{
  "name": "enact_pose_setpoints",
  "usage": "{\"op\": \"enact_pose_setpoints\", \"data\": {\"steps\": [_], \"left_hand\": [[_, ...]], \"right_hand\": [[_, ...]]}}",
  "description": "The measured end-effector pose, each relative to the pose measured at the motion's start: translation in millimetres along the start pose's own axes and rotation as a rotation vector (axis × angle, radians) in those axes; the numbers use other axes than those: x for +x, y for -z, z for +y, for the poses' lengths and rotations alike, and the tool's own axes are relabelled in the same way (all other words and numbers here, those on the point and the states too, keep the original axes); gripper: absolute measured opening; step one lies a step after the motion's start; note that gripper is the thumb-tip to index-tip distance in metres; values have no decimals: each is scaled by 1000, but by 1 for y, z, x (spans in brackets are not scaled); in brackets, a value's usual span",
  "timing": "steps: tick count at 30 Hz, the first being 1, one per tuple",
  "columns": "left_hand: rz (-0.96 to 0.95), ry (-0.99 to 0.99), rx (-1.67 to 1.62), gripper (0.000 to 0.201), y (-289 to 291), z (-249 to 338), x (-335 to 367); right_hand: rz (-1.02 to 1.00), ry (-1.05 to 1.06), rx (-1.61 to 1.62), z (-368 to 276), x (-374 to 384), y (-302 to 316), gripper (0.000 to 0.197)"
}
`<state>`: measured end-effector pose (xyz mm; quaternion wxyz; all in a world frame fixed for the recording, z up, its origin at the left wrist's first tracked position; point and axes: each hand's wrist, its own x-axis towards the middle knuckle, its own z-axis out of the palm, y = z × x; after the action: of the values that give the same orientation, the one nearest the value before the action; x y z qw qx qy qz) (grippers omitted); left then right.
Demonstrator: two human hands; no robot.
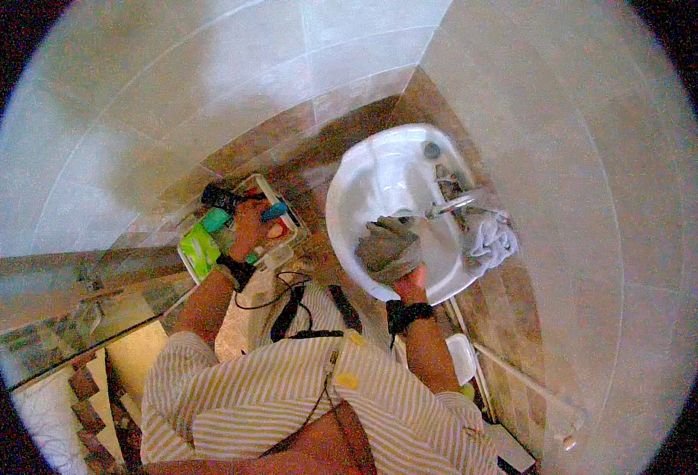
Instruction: The person washes a gray cloth in a bathroom sink by hand, applying blue soap and scrubbing the fabric under running water before wringing it out.
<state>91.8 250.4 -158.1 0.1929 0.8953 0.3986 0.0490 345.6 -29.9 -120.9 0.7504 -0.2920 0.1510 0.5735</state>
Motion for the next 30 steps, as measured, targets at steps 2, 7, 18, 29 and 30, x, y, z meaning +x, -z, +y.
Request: {"op": "enact_pose_setpoints", "data": {"steps": [2,7,18,29,30], "left_hand": [[-232,47,-361,34,23,73,2],[-112,-375,-361,39,-43,201,-5],[-1091,586,-1990,70,-147,185,33],[-693,463,-1986,25,-84,277,47],[-683,409,-1811,28,-76,288,43]], "right_hand": [[-61,-29,11,-6,3,-4,49],[-177,-98,53,-16,6,-7,46],[-164,-172,121,-45,-22,-12,48],[-61,-90,-119,-50,-4,73,45],[-36,-60,-61,-49,0,79,44]]}}
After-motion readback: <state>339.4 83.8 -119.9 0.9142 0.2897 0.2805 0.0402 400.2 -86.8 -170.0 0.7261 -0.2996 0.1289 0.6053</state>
